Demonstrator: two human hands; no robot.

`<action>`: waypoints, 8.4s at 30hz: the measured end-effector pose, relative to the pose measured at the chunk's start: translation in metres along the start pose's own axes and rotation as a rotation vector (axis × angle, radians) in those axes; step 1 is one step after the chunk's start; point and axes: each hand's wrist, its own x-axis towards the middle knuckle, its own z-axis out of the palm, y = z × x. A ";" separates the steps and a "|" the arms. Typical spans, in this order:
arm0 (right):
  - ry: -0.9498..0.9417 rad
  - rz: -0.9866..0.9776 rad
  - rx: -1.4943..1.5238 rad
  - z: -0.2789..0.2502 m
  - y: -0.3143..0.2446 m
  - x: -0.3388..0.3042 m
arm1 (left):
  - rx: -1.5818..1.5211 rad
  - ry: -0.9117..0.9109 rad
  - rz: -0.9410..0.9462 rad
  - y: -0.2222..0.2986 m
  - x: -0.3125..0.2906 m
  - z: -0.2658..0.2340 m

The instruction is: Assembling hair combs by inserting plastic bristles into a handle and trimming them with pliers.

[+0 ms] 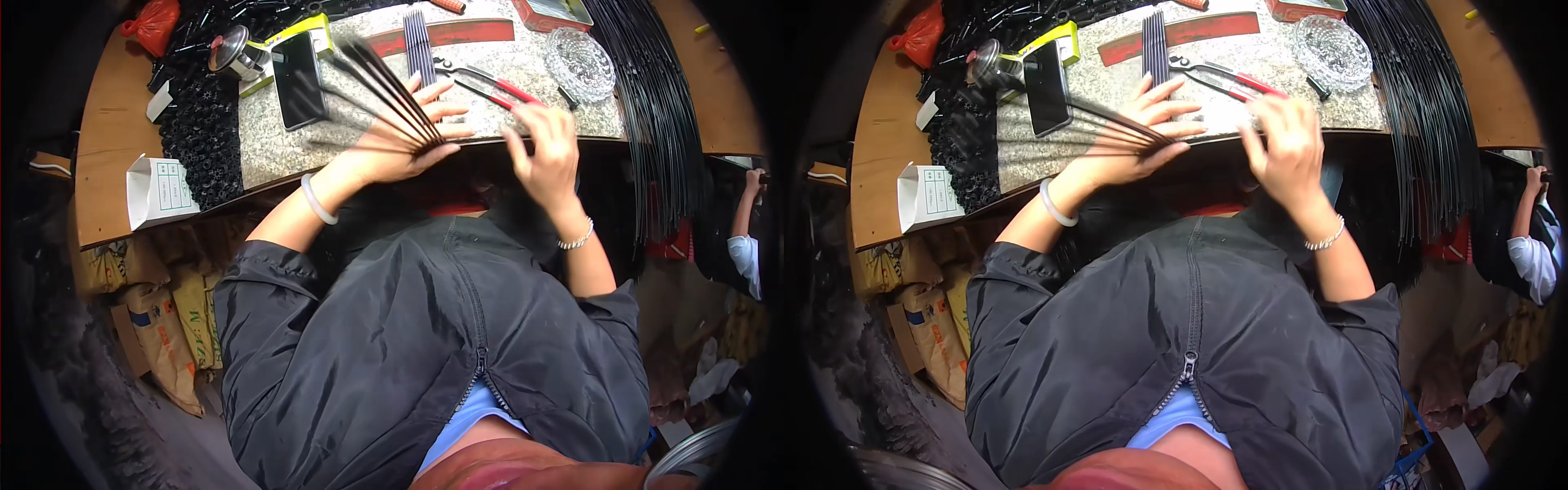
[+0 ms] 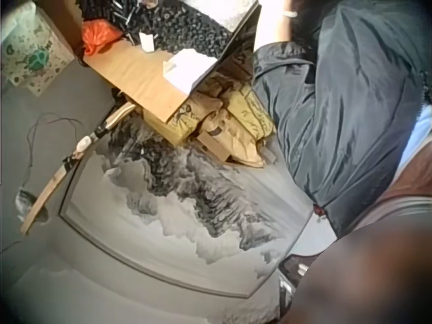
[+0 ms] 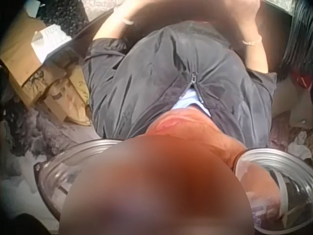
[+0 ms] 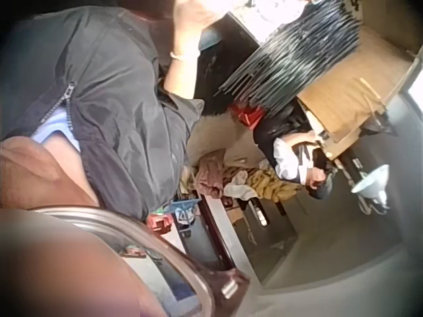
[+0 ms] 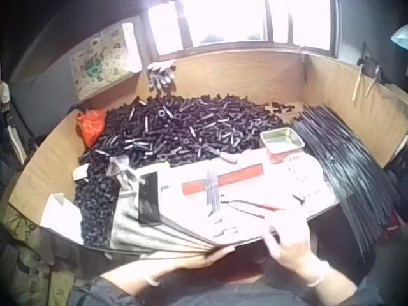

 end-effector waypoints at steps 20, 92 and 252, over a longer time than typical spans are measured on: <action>-0.016 -0.077 -0.372 -0.009 0.071 0.081 | 0.361 -0.074 -0.058 0.008 -0.010 0.014; -0.571 0.121 0.340 0.112 0.038 0.170 | 0.302 -0.095 -0.050 0.004 -0.008 0.018; -0.151 -0.340 0.561 -0.076 0.008 0.116 | -0.425 0.158 -0.077 0.080 0.026 -0.083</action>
